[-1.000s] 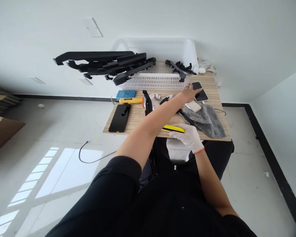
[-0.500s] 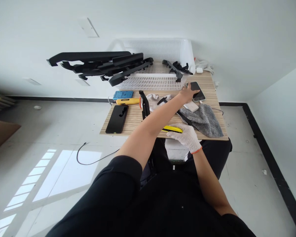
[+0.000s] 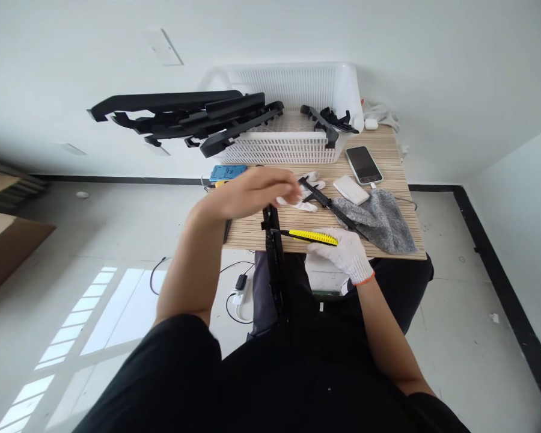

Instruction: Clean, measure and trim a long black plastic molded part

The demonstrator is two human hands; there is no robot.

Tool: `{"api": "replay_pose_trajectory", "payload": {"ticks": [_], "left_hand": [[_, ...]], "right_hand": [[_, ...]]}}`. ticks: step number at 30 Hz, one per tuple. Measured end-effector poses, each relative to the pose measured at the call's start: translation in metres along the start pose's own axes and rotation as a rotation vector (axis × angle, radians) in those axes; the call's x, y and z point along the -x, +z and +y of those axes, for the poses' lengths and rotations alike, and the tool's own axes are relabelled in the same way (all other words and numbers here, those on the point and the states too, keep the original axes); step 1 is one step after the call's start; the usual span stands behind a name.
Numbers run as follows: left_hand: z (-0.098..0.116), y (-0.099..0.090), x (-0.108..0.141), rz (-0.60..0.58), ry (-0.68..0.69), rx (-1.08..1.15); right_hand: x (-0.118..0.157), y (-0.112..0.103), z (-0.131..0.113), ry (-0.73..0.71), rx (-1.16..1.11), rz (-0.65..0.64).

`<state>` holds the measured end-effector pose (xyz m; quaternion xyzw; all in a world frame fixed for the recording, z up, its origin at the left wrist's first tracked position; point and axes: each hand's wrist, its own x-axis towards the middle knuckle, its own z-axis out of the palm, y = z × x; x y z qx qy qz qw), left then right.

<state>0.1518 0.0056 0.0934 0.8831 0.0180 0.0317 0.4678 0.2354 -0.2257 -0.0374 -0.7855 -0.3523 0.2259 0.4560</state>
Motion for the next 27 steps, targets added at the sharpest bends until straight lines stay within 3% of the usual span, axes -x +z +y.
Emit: {"api": "replay_pose_trajectory", "payload": {"ticks": [2, 3, 5, 8, 11, 15, 20, 27], "left_hand": [[-0.03, -0.004, 0.034, 0.501, -0.005, 0.064], [-0.045, -0.001, 0.045, 0.69, -0.023, 0.078], [-0.072, 0.012, 0.056, 0.875, -0.059, 0.166], [-0.095, 0.035, 0.054, 0.761, -0.177, 0.408], [-0.104, 0.05, 0.042, 0.618, -0.264, 0.631], [-0.107, 0.056, 0.029, 0.6, -0.278, 0.75], [-0.098, 0.063, 0.019, 0.466, -0.309, 0.836], [-0.097, 0.078, 0.013, 0.668, -0.33, 0.842]], "right_hand": [[0.0, 0.0, 0.001, -0.011, 0.024, -0.003], [0.0, 0.0, 0.002, -0.017, 0.036, -0.005], [0.0, 0.0, 0.003, -0.029, 0.043, -0.004], [0.0, 0.0, 0.003, -0.013, 0.013, 0.0], [0.001, 0.0, 0.003, 0.01, -0.033, 0.003], [0.003, -0.002, -0.001, 0.04, -0.162, -0.014], [0.002, -0.007, 0.002, 0.134, -0.361, -0.009], [0.001, -0.007, 0.002, 0.173, -0.462, 0.053]]}}
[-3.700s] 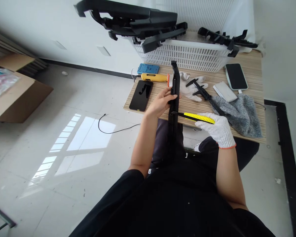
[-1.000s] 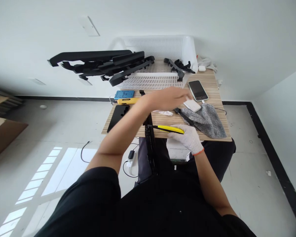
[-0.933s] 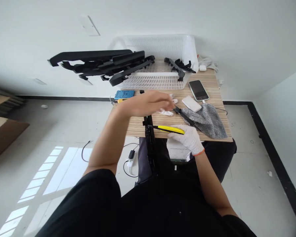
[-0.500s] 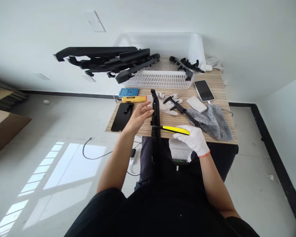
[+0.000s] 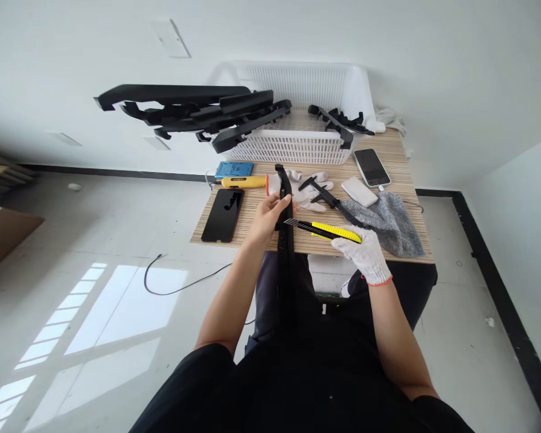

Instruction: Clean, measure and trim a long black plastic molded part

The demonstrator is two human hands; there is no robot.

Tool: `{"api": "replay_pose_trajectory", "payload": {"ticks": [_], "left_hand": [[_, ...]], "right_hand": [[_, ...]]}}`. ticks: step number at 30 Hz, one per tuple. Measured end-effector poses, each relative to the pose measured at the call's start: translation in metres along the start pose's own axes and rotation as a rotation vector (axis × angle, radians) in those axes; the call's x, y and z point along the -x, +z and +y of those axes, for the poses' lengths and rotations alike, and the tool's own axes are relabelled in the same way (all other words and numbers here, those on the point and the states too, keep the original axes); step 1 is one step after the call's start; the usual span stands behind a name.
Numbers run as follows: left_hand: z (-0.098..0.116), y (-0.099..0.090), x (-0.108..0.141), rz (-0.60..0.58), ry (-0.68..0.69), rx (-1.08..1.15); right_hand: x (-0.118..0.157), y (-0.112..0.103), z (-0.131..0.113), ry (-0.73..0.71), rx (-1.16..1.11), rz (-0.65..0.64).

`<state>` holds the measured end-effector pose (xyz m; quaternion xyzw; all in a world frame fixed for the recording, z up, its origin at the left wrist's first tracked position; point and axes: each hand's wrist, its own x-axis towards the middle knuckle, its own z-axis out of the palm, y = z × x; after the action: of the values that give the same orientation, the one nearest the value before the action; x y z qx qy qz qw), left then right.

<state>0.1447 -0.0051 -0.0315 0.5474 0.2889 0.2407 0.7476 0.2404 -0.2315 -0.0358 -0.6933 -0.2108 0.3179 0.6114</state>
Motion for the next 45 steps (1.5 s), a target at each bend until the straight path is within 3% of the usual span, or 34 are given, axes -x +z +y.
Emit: {"api": "replay_pose_trajectory", "payload": {"ticks": [7, 11, 17, 23, 26, 31, 34, 39, 45], "left_hand": [[0.0, -0.004, -0.001, 0.058, 0.014, 0.031], [0.004, -0.012, 0.004, 0.076, -0.073, -0.008], [0.014, -0.029, 0.021, -0.056, -0.17, -0.018], [0.029, -0.017, 0.026, -0.154, -0.015, 0.04], [0.039, -0.008, 0.022, -0.23, 0.016, 0.054], [0.051, -0.001, 0.014, -0.209, 0.116, 0.022], [0.057, 0.0, 0.009, -0.261, 0.192, 0.064], [0.07, -0.005, 0.001, -0.448, 0.367, 0.139], [0.081, -0.011, 0.005, -0.534, 0.642, 0.052]], "right_hand": [[-0.009, 0.001, -0.021, 0.038, -0.021, 0.01], [-0.028, -0.001, -0.034, 0.099, 0.004, -0.01], [-0.036, -0.001, -0.033, 0.205, -0.04, -0.069], [-0.027, -0.007, -0.035, 0.222, -0.083, -0.114], [-0.033, -0.009, -0.046, 0.149, -0.032, -0.137], [-0.045, -0.01, -0.069, -0.003, 0.049, -0.159], [-0.047, -0.013, -0.078, -0.116, 0.03, -0.181], [-0.052, -0.019, -0.096, -0.506, 0.16, -0.171], [-0.053, -0.023, -0.127, -0.953, 0.416, -0.169]]}}
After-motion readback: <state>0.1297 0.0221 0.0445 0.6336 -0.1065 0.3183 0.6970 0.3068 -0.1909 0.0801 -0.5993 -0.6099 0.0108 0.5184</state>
